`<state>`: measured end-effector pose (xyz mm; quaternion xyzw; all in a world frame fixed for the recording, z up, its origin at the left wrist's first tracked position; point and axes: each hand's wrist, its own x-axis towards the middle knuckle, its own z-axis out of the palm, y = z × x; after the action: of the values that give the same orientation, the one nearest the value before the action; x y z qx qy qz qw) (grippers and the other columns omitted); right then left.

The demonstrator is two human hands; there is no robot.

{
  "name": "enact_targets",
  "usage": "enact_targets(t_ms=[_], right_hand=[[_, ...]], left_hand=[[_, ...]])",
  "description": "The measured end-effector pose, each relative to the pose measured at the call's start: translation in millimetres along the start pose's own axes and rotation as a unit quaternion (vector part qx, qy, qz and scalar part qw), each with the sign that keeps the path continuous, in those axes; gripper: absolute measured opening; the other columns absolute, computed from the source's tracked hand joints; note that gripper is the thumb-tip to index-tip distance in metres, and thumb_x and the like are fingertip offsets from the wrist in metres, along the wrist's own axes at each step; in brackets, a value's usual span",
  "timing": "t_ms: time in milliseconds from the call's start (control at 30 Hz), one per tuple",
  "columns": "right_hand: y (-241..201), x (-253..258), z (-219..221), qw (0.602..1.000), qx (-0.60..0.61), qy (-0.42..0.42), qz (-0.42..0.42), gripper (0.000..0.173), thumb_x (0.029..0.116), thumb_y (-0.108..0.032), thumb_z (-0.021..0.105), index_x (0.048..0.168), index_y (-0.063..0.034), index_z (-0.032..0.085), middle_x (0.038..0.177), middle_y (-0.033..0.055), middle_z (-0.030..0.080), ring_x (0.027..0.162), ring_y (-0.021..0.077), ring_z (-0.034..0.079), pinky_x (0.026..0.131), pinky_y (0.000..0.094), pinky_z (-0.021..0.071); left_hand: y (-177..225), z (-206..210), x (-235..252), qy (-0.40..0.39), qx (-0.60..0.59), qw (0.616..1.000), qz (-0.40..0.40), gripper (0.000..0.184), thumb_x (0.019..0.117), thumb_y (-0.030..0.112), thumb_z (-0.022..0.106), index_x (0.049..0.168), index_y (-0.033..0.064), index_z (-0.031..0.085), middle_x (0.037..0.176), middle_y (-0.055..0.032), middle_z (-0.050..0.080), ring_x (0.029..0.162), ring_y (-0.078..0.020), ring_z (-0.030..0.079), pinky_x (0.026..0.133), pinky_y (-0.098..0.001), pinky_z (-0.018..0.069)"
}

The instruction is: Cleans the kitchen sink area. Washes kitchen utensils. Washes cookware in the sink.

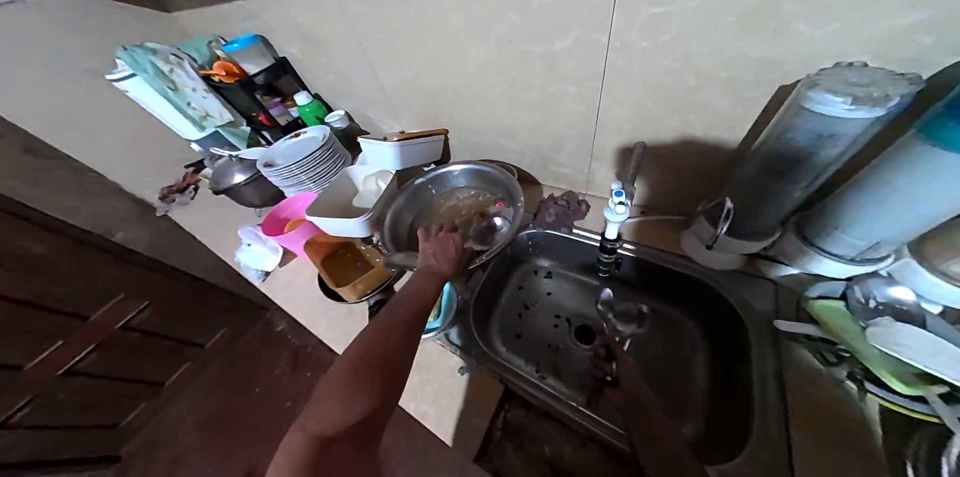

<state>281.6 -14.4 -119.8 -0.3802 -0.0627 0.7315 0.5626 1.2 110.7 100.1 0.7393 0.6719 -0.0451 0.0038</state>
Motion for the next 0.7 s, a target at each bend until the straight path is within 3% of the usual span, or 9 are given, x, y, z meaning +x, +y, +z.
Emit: enact_targets(t_ms=[100,167,233,300,333,400,467,600,700], right_hand=[[-0.4,0.4,-2.5,1.000,-0.011,0.006,-0.005,0.033,0.1128,-0.032,0.031,0.112,-0.0178,0.060,0.058,-0.0099,0.047,0.041,-0.0011,0.041,0.040,0.0146,0.0402],[-1.8,-1.0,-3.0,1.000,-0.012,0.007,-0.008,0.033,0.1130,-0.032,0.030,0.115,-0.0173,0.060,0.059,-0.0099,0.048,0.041,-0.0011,0.042,0.041,0.0146,0.0409],[-1.5,-1.4,-4.4,1.000,-0.023,0.009,-0.010,0.034,0.1132,-0.031,0.028,0.117,-0.0172,0.059,0.061,-0.0100,0.048,0.042,-0.0010,0.042,0.041,0.0148,0.0412],[-1.6,-2.5,-2.0,0.999,-0.032,0.022,-0.014,0.034,0.1132,-0.030,0.029,0.118,-0.0164,0.059,0.061,-0.0093,0.049,0.042,-0.0005,0.042,0.041,0.0153,0.0409],[-1.7,-3.1,0.0,0.999,-0.032,0.030,-0.016,0.032,0.1130,-0.030,0.031,0.116,-0.0159,0.060,0.060,-0.0090,0.049,0.041,-0.0005,0.042,0.041,0.0152,0.0407],[-2.8,-3.4,1.5,0.999,-0.032,0.027,-0.015,0.031,0.1129,-0.030,0.031,0.112,-0.0162,0.060,0.059,-0.0094,0.049,0.041,-0.0013,0.043,0.040,0.0143,0.0409],[-3.2,-5.1,1.8,0.999,-0.030,0.024,-0.012,0.031,0.1126,-0.030,0.032,0.110,-0.0163,0.060,0.059,-0.0093,0.049,0.041,-0.0015,0.042,0.040,0.0138,0.0403],[-4.4,-6.4,-1.2,0.999,-0.033,0.013,-0.007,0.030,0.1124,-0.029,0.033,0.114,-0.0160,0.060,0.060,-0.0087,0.050,0.042,-0.0011,0.043,0.041,0.0142,0.0406],[-5.2,-11.8,-0.5,0.998,-0.064,-0.009,-0.014,0.030,0.1130,-0.028,0.031,0.118,-0.0142,0.057,0.064,-0.0078,0.052,0.044,-0.0013,0.043,0.042,0.0142,0.0406]], left_hand=[[-5.1,40.3,-37.8,0.228,-0.029,0.964,0.132,0.030,0.1017,0.022,0.055,0.112,0.0011,0.073,0.113,-0.0228,0.071,0.111,-0.0431,0.067,0.093,-0.0580,0.0525],[-13.7,73.6,-60.7,0.279,-0.025,0.948,0.154,0.030,0.0988,0.025,0.057,0.097,0.0016,0.075,0.100,-0.0200,0.075,0.100,-0.0418,0.072,0.085,-0.0560,0.0566],[-25.1,99.1,-74.2,0.201,-0.057,0.977,0.036,0.045,0.0990,0.039,0.059,0.114,-0.0012,0.073,0.120,-0.0267,0.069,0.119,-0.0482,0.062,0.099,-0.0618,0.0472],[-32.3,109.9,-72.8,0.055,-0.117,0.984,-0.122,0.073,0.1009,0.054,0.053,0.151,0.0013,0.047,0.156,-0.0318,0.039,0.148,-0.0522,0.030,0.119,-0.0640,0.0261],[-32.1,116.7,-70.0,0.017,-0.126,0.979,-0.158,0.078,0.1029,0.057,0.046,0.158,0.0028,0.037,0.163,-0.0321,0.027,0.153,-0.0518,0.018,0.123,-0.0624,0.0178],[-17.7,122.9,-69.4,0.020,-0.117,0.979,-0.169,0.063,0.1082,0.048,0.039,0.155,0.0049,0.043,0.161,-0.0282,0.034,0.153,-0.0461,0.024,0.125,-0.0554,0.0204],[-7.3,124.9,-73.3,0.054,-0.116,0.983,-0.128,0.048,0.1094,0.033,0.042,0.141,0.0009,0.058,0.148,-0.0263,0.052,0.143,-0.0431,0.044,0.118,-0.0523,0.0346],[-23.1,108.8,-71.9,0.070,-0.269,0.954,-0.114,0.043,0.1094,0.031,0.047,0.124,-0.0052,0.065,0.123,-0.0264,0.066,0.119,-0.0402,0.064,0.105,-0.0538,0.0480],[-32.7,103.2,-70.5,0.103,-0.281,0.936,-0.183,0.060,0.1073,0.042,0.048,0.146,-0.0041,0.048,0.147,-0.0329,0.048,0.136,-0.0481,0.049,0.114,-0.0586,0.0379]])
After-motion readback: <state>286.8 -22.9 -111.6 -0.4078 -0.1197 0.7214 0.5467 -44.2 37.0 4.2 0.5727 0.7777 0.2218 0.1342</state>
